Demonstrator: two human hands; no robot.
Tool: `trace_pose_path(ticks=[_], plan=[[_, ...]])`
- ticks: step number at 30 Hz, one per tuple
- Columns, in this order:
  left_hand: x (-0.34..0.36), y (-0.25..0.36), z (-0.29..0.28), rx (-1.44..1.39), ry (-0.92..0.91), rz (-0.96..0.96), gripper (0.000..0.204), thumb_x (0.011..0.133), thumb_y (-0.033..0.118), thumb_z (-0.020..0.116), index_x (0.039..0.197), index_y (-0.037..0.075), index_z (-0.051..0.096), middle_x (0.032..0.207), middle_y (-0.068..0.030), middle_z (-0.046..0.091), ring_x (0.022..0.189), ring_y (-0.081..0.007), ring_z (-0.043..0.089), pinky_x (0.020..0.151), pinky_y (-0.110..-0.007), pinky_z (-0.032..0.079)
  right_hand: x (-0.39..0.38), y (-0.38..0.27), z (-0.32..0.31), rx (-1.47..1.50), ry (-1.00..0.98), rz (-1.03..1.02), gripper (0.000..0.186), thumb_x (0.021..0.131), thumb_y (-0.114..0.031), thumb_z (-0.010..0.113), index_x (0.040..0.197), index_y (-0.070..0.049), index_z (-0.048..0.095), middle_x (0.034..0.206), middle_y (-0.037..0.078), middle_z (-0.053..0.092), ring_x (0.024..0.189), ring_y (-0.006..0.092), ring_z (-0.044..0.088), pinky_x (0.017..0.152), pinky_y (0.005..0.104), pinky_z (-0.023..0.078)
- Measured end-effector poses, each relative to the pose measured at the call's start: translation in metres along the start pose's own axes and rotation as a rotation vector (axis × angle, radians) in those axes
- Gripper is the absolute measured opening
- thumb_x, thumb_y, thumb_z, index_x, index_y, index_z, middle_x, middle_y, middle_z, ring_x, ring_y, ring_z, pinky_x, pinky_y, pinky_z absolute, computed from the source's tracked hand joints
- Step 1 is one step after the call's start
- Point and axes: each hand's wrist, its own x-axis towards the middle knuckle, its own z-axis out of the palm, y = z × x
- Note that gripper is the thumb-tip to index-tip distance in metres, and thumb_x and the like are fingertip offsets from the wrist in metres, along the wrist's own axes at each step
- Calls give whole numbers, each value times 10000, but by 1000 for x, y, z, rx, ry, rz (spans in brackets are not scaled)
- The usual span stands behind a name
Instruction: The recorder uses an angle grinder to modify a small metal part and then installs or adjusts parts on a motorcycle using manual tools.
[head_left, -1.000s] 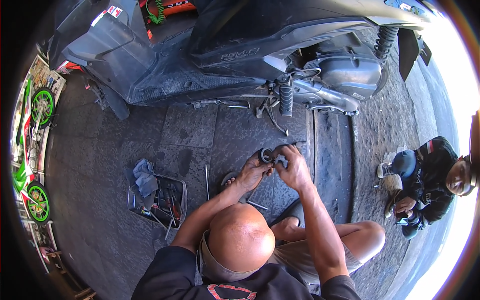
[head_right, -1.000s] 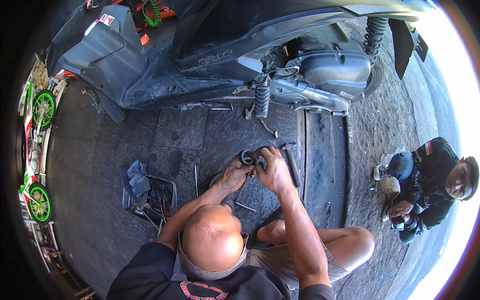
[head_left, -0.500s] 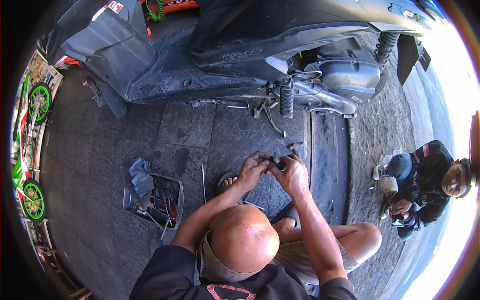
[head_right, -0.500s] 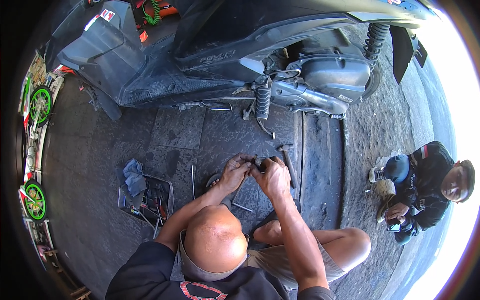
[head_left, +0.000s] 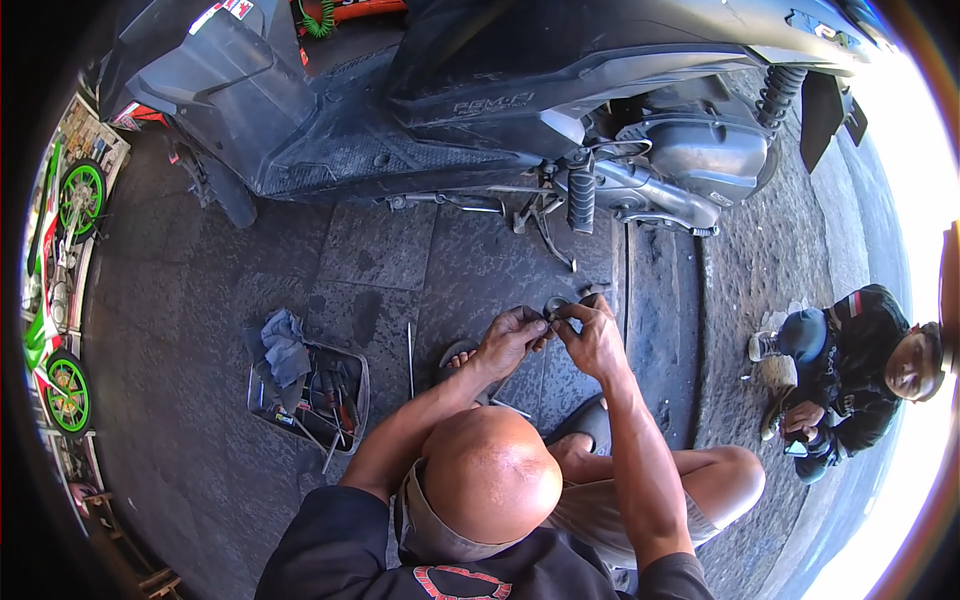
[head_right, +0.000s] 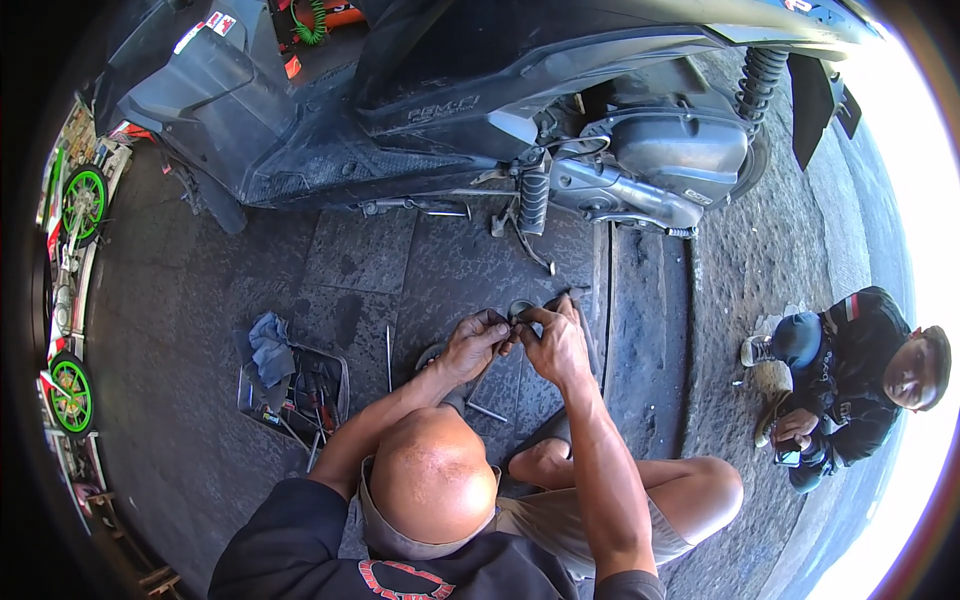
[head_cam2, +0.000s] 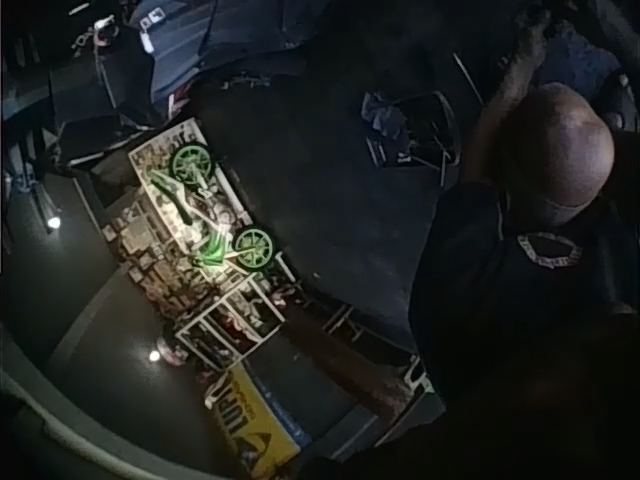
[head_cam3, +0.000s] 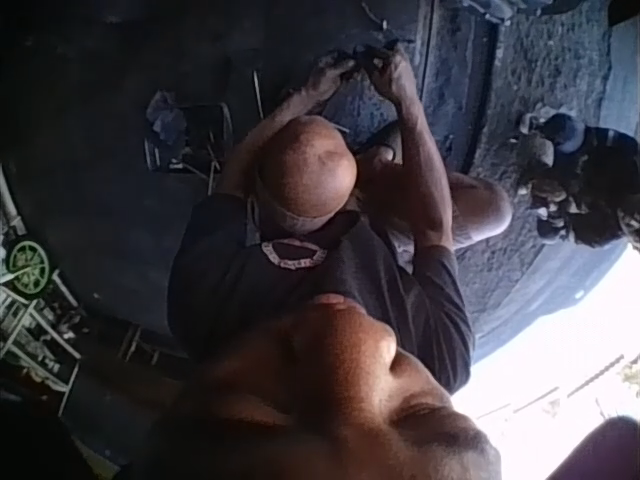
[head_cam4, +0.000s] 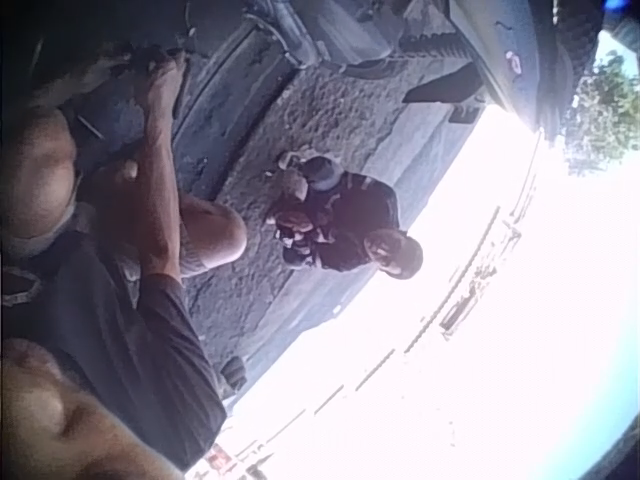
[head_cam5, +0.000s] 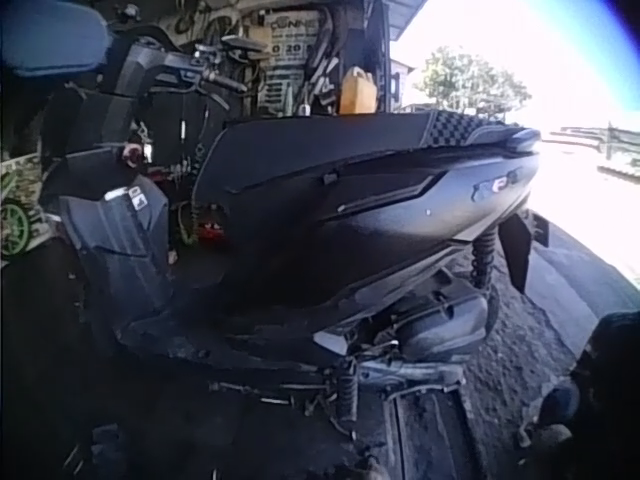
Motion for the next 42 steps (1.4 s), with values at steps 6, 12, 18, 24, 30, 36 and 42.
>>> trace_pose_path(ticks=[6, 12, 18, 24, 30, 36, 42], plan=[[-4, 10, -6, -38, -117, -139, 181, 961, 104, 609, 1128, 34, 610, 996, -49, 646, 868, -127, 587, 771, -270, 472, 15, -4, -17, 106, -210, -78, 241, 821, -110, 709, 1052, -46, 737, 873, 178, 646, 857, 335, 621, 778, 402, 487], [-3, 9, -17, -99, -179, -176, 224, 944, 105, 628, 1163, 78, 593, 1029, -27, 636, 884, -118, 589, 770, -268, 469, 13, -7, -6, 365, -214, -1, 228, 812, -39, 684, 1028, 6, 629, 919, 193, 665, 897, 336, 646, 764, 421, 503], [4, -7, -7, -22, -151, -66, 221, 906, 119, 673, 1114, 89, 604, 969, -13, 648, 838, -103, 589, 769, -267, 474, 0, -27, -5, 8, 37, -106, 329, 732, 16, 673, 1046, -27, 584, 1080, 204, 563, 1052, 387, 565, 911, 445, 463], [7, -18, -26, -84, -150, 120, 243, 893, 118, 672, 1126, 64, 633, 998, -13, 655, 854, -114, 607, 817, -259, 505, -28, -57, 21, -83, 196, -69, 318, 788, -235, 743, 1002, -2, 704, 1278, 275, 511, 1191, 451, 477, 1031, 496, 393], [4, -1, 2, 3, 72, 30, 176, 978, 120, 567, 1124, 46, 631, 935, -14, 656, 791, -67, 588, 761, -222, 502, -30, -37, 18, 105, 164, 209, 428, 773, -342, 803, 921, 47, 702, 888, 200, 660, 832, 333, 677, 761, 403, 529], [5, -2, 0, 338, -8, 38, 139, 1024, 160, 515, 1086, 63, 593, 860, 19, 581, 737, -38, 513, 640, -216, 450, -23, -25, 8, 308, 40, 96, 337, 804, -151, 730, 1065, 42, 639, 988, 200, 671, 917, 299, 697, 765, 376, 551], [-1, -2, 12, 693, 77, 185, 176, 1039, 211, 491, 1077, 51, 552, 876, -19, 569, 744, -97, 516, 654, -262, 449, -19, -34, 3, 26, 1, 89, 323, 823, -196, 630, 1049, 34, 645, 964, 242, 637, 926, 420, 633, 823, 457, 516]])
